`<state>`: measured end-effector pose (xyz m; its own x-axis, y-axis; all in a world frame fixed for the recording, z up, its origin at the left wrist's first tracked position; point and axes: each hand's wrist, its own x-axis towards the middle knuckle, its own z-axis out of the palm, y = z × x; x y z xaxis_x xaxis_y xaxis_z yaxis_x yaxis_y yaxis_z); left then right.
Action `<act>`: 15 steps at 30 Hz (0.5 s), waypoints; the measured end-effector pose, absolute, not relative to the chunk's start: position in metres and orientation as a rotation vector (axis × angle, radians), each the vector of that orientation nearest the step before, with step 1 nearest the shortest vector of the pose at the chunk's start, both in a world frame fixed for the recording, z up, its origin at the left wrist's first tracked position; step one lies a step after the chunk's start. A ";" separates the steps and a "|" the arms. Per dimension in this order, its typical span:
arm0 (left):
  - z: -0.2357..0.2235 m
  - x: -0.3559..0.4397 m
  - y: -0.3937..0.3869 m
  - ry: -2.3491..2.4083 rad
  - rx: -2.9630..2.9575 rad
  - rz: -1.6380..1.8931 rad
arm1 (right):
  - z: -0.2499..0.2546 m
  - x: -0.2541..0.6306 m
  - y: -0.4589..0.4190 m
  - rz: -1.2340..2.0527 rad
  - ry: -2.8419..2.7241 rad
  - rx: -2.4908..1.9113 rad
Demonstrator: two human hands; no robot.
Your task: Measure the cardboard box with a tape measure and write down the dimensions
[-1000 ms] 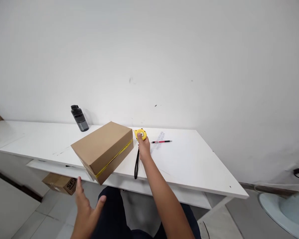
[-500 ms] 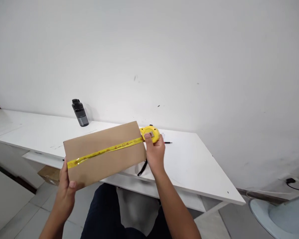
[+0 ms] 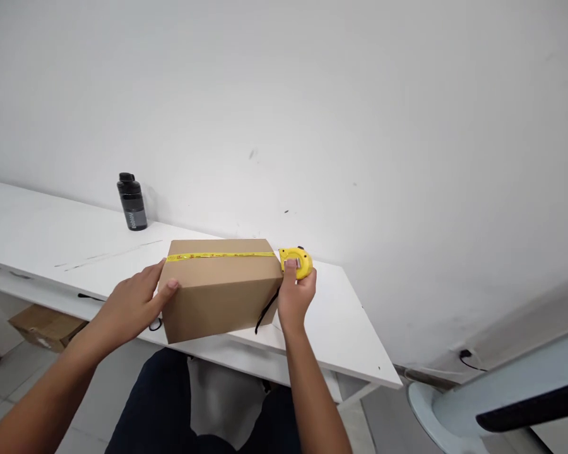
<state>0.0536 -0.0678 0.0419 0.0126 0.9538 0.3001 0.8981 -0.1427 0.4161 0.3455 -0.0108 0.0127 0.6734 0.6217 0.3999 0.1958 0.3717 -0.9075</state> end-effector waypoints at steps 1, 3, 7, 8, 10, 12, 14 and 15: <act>0.042 0.057 -0.069 2.012 2.238 0.911 | 0.009 0.342 -0.017 0.280 -0.780 -1.180; 0.042 0.068 -0.077 1.986 2.438 1.204 | 0.002 0.330 -0.037 0.289 -0.697 -1.125; 0.051 0.100 -0.101 1.336 2.934 1.388 | -0.018 0.300 -0.085 0.522 -0.775 -0.825; 0.055 0.107 -0.104 1.136 3.017 1.395 | -0.023 0.293 -0.096 0.593 -0.807 -0.767; 0.063 0.115 -0.104 0.761 3.135 1.414 | -0.030 0.284 -0.116 0.707 -0.844 -0.698; 0.072 0.114 -0.098 0.435 3.202 1.377 | -0.031 0.281 -0.129 0.774 -0.869 -0.676; 0.082 0.107 -0.090 0.224 3.245 1.260 | -0.028 0.282 -0.135 0.779 -0.904 -0.684; 0.088 0.102 -0.084 0.182 3.255 1.201 | -0.026 0.285 -0.136 0.764 -0.923 -0.696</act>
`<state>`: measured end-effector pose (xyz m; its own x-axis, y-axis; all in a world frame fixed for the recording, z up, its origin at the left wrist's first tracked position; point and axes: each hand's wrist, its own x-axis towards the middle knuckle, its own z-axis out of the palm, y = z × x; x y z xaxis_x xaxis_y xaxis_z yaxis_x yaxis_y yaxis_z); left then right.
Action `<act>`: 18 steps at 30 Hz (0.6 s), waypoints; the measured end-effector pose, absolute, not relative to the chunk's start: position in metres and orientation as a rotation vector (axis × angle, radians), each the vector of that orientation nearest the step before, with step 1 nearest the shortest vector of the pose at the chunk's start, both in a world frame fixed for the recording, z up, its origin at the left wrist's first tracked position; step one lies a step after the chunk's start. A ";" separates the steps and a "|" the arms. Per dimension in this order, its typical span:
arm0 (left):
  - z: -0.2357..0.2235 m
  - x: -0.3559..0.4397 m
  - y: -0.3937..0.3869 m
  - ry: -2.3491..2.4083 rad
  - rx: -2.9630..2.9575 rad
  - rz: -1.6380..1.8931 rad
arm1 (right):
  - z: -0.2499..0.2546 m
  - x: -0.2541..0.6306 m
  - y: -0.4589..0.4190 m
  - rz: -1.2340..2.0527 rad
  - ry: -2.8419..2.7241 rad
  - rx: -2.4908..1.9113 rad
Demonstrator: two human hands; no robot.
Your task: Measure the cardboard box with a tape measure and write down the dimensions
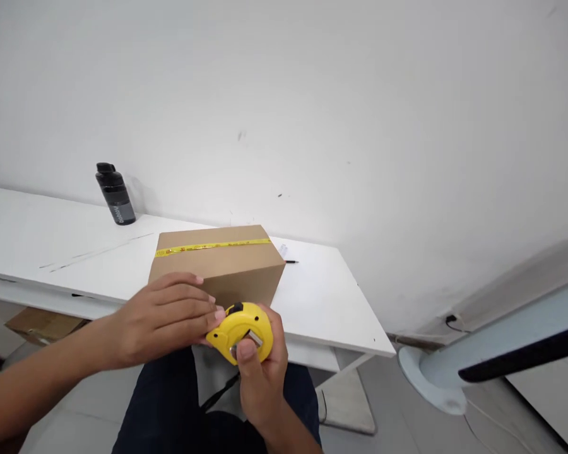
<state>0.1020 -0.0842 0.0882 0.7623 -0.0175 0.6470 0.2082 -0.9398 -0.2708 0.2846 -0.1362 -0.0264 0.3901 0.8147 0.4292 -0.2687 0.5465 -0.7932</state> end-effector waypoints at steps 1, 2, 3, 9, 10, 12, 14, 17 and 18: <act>0.095 0.097 -0.077 -0.127 -2.657 -0.947 | -0.025 0.287 -0.136 0.734 -0.936 -0.707; 0.101 0.093 -0.069 -0.126 -2.683 -0.940 | -0.023 0.289 -0.136 0.687 -0.937 -0.716; 0.108 0.090 -0.058 -0.165 -2.706 -0.953 | -0.023 0.292 -0.135 0.622 -0.928 -0.720; 0.127 0.083 0.037 -1.043 -2.634 -0.883 | -0.025 0.299 -0.130 0.095 -0.915 -0.835; 0.127 0.083 0.052 -1.147 -2.631 -0.725 | -0.023 0.298 -0.129 0.032 -0.997 -0.868; 0.125 0.085 0.075 -1.236 -2.625 -0.505 | -0.019 0.294 -0.125 -0.070 -1.204 -0.919; 0.121 0.091 0.087 -1.256 -2.613 -0.384 | -0.016 0.287 -0.120 -0.163 -1.357 -0.943; 0.115 0.102 0.091 -1.288 -2.579 -0.302 | -0.017 0.275 -0.109 -0.276 -1.418 -0.971; 0.114 0.106 0.090 -1.293 -2.578 -0.299 | -0.019 0.272 -0.105 -0.294 -1.425 -0.983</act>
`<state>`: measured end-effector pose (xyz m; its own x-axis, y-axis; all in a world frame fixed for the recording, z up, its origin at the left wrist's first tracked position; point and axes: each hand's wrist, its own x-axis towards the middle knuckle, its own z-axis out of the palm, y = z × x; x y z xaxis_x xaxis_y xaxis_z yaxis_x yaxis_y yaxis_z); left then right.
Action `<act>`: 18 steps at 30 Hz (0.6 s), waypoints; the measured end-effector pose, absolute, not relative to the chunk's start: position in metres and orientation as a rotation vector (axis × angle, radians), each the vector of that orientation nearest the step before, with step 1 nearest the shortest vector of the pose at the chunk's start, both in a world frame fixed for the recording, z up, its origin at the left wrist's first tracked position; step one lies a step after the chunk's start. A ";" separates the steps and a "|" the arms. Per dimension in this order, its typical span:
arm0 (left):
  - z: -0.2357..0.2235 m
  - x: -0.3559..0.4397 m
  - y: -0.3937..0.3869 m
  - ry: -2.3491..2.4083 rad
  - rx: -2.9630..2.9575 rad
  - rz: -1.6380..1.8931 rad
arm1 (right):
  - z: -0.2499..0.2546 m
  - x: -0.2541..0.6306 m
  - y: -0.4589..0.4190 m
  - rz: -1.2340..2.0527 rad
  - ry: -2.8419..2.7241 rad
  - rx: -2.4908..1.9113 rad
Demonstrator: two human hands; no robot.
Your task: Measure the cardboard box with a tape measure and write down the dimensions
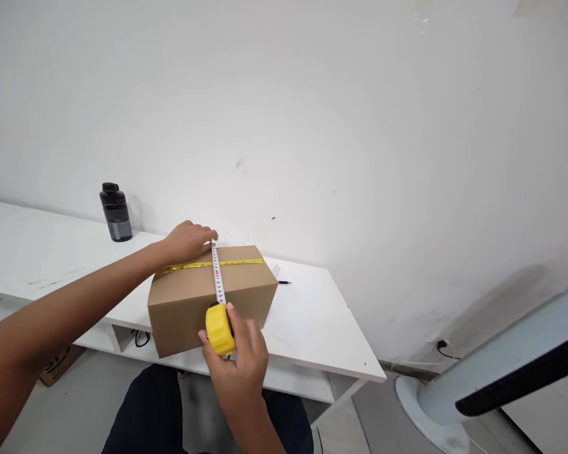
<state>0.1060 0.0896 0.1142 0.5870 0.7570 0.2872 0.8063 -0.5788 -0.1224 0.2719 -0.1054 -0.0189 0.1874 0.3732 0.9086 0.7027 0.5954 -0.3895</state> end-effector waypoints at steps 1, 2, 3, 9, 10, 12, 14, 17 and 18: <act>0.113 0.109 0.089 -1.293 -2.586 -0.300 | -0.021 0.269 -0.102 -0.303 -1.430 -0.996; 0.113 0.112 0.088 -1.285 -2.604 -0.298 | -0.023 0.267 -0.099 -0.306 -1.433 -1.007; 0.113 0.114 0.088 -1.269 -2.631 -0.289 | -0.024 0.265 -0.096 -0.307 -1.433 -1.016; 0.111 0.109 0.091 -1.208 -2.800 -0.193 | -0.016 0.263 -0.087 -0.202 -1.390 -1.072; 0.110 0.106 0.090 -1.206 -2.824 -0.184 | -0.013 0.264 -0.087 -0.159 -1.378 -1.093; 0.111 0.099 0.085 -1.208 -2.873 -0.152 | -0.007 0.264 -0.085 -0.079 -1.355 -1.121; 0.112 0.094 0.076 -1.230 -2.910 -0.108 | -0.003 0.263 -0.083 -0.032 -1.337 -1.122; 0.117 0.091 0.060 -1.297 -2.945 -0.034 | -0.001 0.262 -0.081 -0.005 -1.323 -1.111; 0.119 0.091 0.055 -1.323 -2.956 -0.010 | -0.001 0.261 -0.080 -0.001 -1.322 -1.109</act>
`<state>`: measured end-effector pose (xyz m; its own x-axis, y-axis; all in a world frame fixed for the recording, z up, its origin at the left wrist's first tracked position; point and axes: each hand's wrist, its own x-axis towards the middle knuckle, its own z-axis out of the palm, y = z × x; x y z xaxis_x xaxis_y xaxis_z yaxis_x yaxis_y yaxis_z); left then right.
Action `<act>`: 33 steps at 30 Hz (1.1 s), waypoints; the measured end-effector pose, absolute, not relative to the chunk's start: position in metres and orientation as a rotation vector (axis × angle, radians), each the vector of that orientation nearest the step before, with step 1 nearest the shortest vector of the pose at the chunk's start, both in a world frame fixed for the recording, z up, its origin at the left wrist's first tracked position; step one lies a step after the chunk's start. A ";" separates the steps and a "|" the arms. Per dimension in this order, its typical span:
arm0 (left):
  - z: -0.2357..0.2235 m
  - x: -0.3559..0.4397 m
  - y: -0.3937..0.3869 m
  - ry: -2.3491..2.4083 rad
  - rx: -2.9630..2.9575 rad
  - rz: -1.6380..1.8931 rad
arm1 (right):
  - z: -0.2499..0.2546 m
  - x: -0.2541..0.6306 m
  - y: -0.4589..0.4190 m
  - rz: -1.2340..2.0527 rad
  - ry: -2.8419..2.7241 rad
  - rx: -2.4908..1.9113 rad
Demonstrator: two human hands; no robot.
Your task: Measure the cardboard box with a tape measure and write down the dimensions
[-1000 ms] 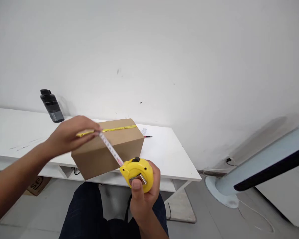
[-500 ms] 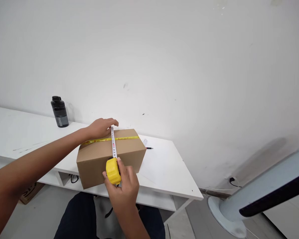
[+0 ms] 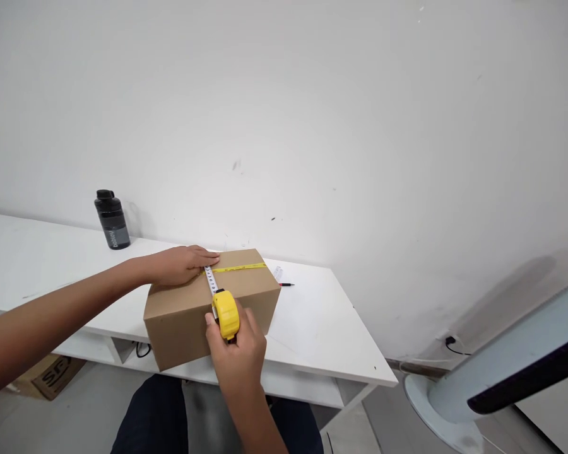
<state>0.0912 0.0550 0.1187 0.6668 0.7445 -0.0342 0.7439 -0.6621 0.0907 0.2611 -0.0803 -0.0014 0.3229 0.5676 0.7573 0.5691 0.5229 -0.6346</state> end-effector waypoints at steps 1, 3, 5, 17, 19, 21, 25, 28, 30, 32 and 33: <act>0.120 0.092 0.050 1.252 2.752 -0.013 | -0.002 0.260 -0.080 0.000 -1.322 -1.108; 0.123 0.095 0.043 1.261 2.706 -0.054 | -0.002 0.259 -0.080 -0.008 -1.325 -1.110; 0.122 0.098 0.038 1.272 2.658 -0.063 | -0.002 0.258 -0.080 -0.018 -1.330 -1.118; 0.108 0.094 0.061 1.553 2.328 0.152 | 0.000 0.254 -0.082 -0.033 -1.364 -1.163; 0.110 0.090 0.070 1.536 2.265 0.152 | 0.000 0.254 -0.083 -0.026 -1.361 -1.163; 0.110 0.089 0.078 1.503 2.229 0.169 | 0.002 0.255 -0.083 -0.020 -1.357 -1.165; 0.107 0.087 0.092 1.473 2.197 0.268 | 0.003 0.257 -0.083 -0.010 -1.368 -1.176; 0.105 0.085 0.103 1.454 2.171 0.319 | 0.003 0.259 -0.083 -0.005 -1.363 -1.172; 0.104 0.083 0.111 1.443 2.144 0.330 | 0.004 0.259 -0.083 0.002 -1.356 -1.168; 0.103 0.081 0.119 1.432 2.106 0.321 | 0.004 0.259 -0.082 0.002 -1.352 -1.169; 0.102 0.081 0.122 1.427 2.083 0.314 | 0.004 0.259 -0.082 0.003 -1.351 -1.171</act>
<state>0.0805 0.1224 0.1020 0.3973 0.9083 -0.1310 0.7693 -0.2519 0.5871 0.2591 -0.0822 0.0042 0.3063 0.6030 0.7366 0.6001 0.4783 -0.6412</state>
